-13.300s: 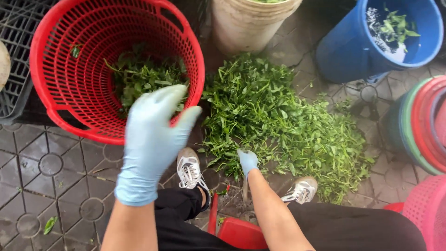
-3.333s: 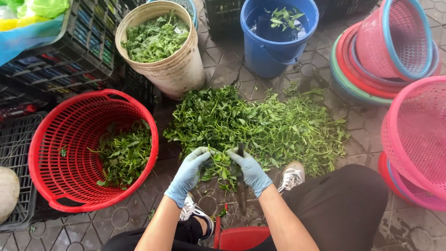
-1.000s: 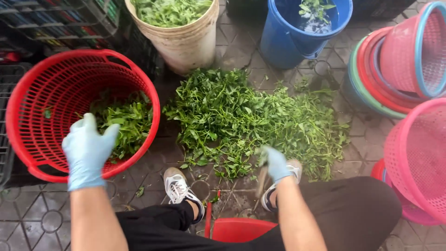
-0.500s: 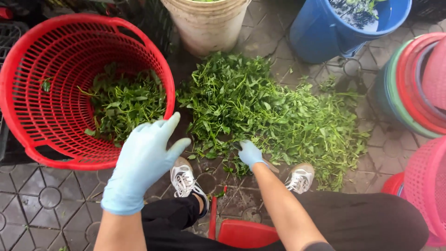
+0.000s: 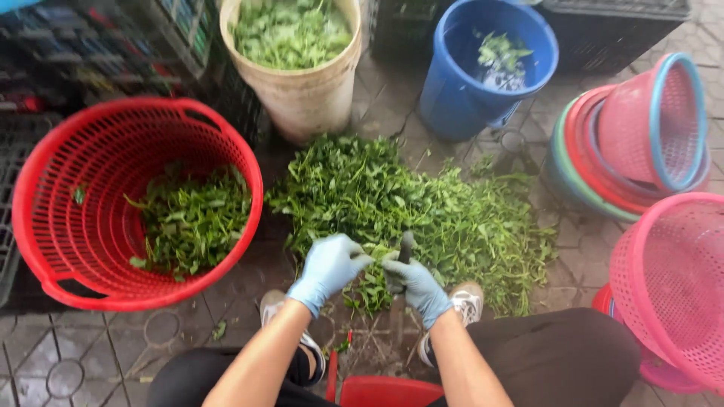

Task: Trimming the stems of leafy green vegetables with a knife and collecting them in a basket.

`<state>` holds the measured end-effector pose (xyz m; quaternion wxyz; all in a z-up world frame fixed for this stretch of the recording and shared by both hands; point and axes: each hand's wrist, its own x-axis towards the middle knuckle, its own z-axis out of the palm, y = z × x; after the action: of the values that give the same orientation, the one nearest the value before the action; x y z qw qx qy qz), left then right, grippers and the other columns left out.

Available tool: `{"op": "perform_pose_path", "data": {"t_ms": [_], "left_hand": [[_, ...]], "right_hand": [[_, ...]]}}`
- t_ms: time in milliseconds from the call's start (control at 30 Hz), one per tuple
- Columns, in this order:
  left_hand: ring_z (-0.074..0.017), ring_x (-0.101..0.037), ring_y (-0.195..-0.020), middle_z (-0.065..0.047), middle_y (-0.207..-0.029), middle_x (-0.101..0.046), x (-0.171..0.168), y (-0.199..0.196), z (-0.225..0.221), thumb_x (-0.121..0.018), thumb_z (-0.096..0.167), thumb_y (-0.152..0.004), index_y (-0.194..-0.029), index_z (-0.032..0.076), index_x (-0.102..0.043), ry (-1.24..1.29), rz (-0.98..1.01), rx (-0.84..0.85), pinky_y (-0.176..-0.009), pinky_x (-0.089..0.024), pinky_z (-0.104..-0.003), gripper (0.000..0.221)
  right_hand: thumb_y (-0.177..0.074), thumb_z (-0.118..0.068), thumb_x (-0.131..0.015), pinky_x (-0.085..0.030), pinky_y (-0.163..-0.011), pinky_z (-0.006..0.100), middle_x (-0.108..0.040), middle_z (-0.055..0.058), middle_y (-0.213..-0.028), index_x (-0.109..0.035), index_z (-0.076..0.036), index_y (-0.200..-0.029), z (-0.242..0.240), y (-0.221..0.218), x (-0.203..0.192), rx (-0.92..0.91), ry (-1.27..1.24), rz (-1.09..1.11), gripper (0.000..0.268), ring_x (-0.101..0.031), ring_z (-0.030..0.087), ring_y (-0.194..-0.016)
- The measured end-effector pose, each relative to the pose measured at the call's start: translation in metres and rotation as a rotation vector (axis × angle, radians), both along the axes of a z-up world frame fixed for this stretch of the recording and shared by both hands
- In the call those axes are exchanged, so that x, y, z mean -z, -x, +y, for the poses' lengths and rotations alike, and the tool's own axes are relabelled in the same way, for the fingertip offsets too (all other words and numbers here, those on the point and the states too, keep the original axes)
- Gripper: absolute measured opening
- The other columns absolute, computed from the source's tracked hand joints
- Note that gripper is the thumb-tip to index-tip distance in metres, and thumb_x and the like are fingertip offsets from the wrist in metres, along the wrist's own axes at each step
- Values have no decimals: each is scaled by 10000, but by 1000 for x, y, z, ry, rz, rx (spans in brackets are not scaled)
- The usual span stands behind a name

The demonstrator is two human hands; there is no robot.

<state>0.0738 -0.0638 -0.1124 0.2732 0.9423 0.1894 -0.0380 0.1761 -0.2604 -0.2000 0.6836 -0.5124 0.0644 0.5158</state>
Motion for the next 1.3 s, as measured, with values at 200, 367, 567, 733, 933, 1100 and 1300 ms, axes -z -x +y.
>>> {"op": "perform_pose_path", "data": {"t_ms": [200, 367, 567, 733, 933, 1100, 1300], "left_hand": [[-224, -786, -1148, 56, -1133, -839, 45, -12, -24, -905, 494, -871, -1095, 327, -895, 502, -64, -348, -1015, -605, -381, 280], [-313, -780, -998, -27, -970, -795, 58, -5, -8, -859, 406, -866, -898, 240, -853, 69, -156, -251, -952, -606, -470, 169], [-365, -773, -870, -58, -802, -767, 40, -6, -29, -818, 292, -813, -781, 207, -800, -43, -301, -173, -819, -615, -483, 92], [-330, -768, -805, -40, -775, -747, 39, 2, -35, -738, 359, -825, -738, 203, -766, -42, -237, -150, -844, -567, -456, 181], [-324, -690, -632, -42, -637, -665, -91, 54, 46, -706, 297, -753, -668, 230, -760, -609, -105, -159, -654, -536, -482, 121], [-452, -743, -905, -202, -931, -777, -93, 137, 166, -812, 472, -923, -1059, 94, -855, -663, -134, -414, -780, -572, -556, 403], [-527, -641, -886, -208, -891, -654, -128, 113, 128, -691, 384, -1019, -907, 76, -517, -324, 72, -365, -778, -462, -630, 371]], "right_hand": [[-938, -63, -881, -332, -478, 195, -489, -75, -654, -747, -147, -1092, 4, 15, -4, 152, -74, 142, 221, -386, 42, -471], [-1026, -865, -322, -296, -442, 204, -650, 95, -1105, -721, -37, -1446, -6, 21, -73, 63, 176, -155, 1011, -368, 58, -548], [-1057, -283, -777, -426, -472, 246, -663, 85, -809, -644, -128, -1571, 9, 7, -72, -21, 156, -299, 553, -560, 133, -568], [-984, -239, -859, -416, -510, 224, -697, 28, -859, -740, -136, -1272, 33, 22, -109, 203, 174, -161, 328, -576, 110, -609], [-1071, -674, -656, -460, -613, 181, -752, -46, -1252, -687, -223, -1361, -15, -69, 27, 411, 10, 17, 537, -598, 42, -785], [-862, -293, -845, -641, -1069, 426, -831, 43, -1211, -713, -262, -1374, -33, -21, 138, -649, 996, -1232, 530, -805, 252, -1163], [-935, -323, -767, -555, -1057, 429, -788, 83, -1266, -813, -157, -1215, 13, 124, 235, -504, 777, -733, 329, -728, 304, -1174]]}}
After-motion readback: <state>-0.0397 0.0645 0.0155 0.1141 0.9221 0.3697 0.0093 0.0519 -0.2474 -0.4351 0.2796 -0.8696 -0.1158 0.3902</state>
